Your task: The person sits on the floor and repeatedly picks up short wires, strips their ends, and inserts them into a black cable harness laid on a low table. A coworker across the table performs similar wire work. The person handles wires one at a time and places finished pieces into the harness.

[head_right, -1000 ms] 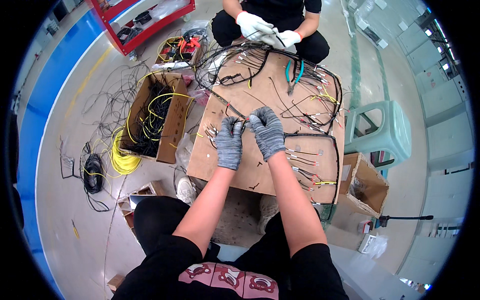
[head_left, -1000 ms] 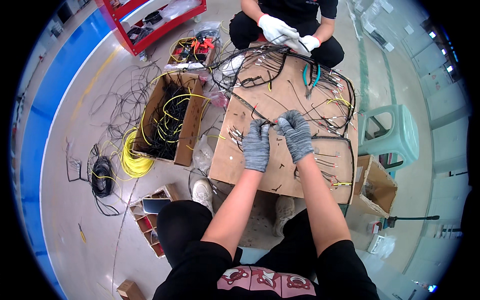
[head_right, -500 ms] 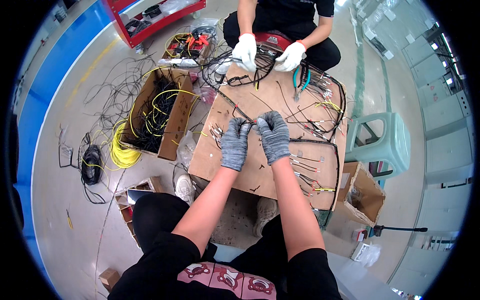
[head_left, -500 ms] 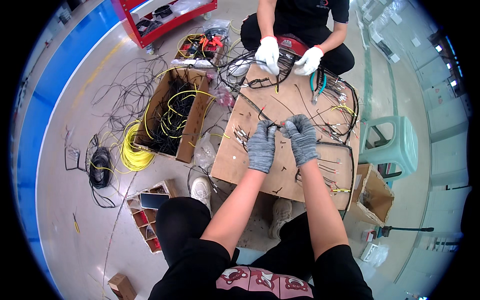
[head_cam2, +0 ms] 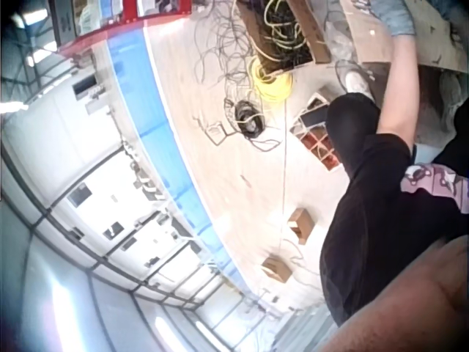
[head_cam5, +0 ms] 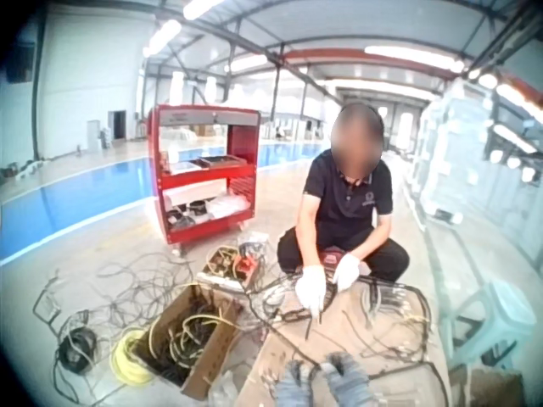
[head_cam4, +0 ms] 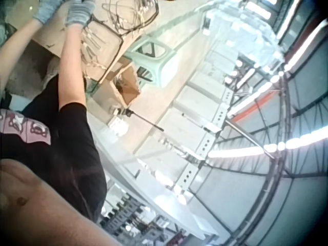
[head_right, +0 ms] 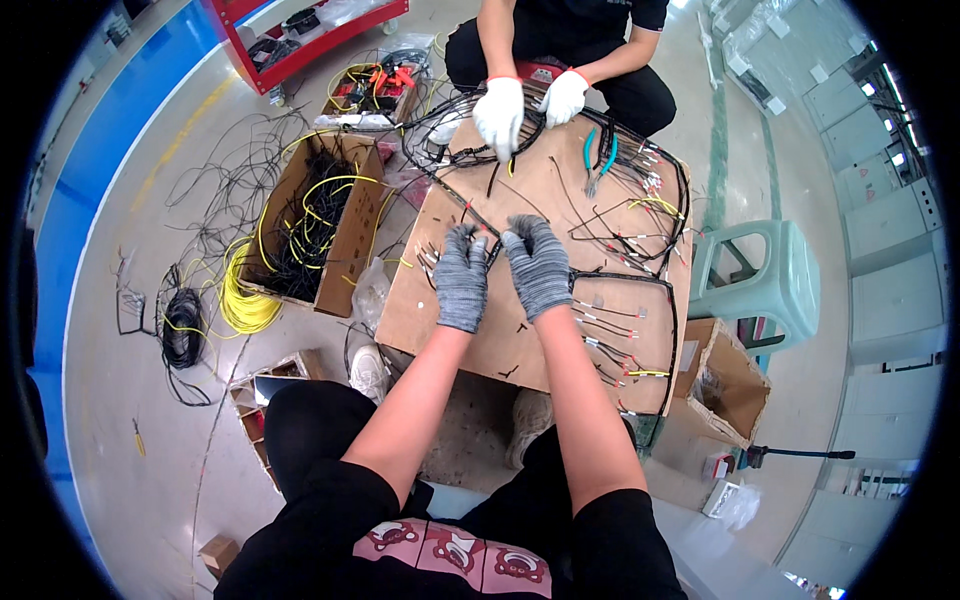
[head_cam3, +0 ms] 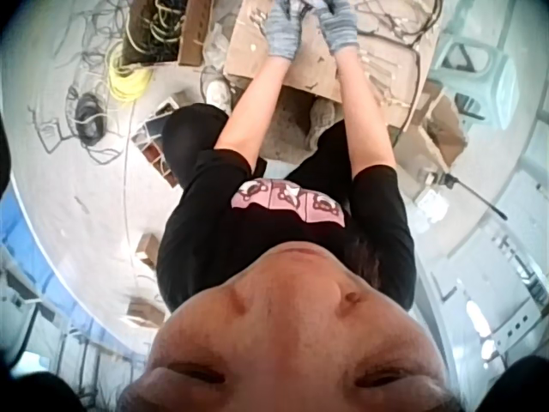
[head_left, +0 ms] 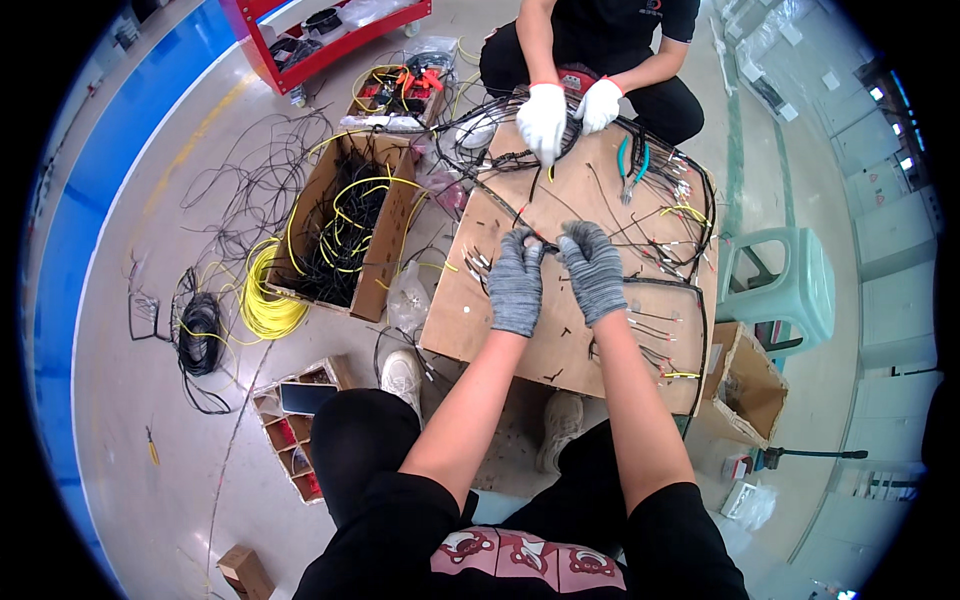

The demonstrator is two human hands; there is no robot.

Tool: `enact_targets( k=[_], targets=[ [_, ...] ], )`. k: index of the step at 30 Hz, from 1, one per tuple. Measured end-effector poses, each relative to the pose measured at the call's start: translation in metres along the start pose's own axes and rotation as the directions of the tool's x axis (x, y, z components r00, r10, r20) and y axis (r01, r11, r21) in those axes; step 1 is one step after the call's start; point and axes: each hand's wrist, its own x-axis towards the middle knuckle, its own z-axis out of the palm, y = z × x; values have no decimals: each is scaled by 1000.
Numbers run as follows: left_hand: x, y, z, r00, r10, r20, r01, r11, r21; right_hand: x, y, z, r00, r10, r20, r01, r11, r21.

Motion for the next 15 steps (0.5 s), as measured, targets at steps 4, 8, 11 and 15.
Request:
enact_targets(
  k=[4,8,11,15],
  targets=[
    [-6,-7,-1,995,-74,-69,67,994,-90,0,-15,-20,987,59,149,-28,979,-203],
    [-22,-2,9,985,-155,-78,109,901,-421,-18,-22,-18,912,-106,396,257,900,-352],
    [-24,-7,13,955,-286,74,249,646,-722,-25,-32,-17,873,-106,476,358,802,-477],
    [-28,3,21,918,-320,234,379,532,-758,-30,-52,-9,889,-83,451,394,642,-658]
  ],
)
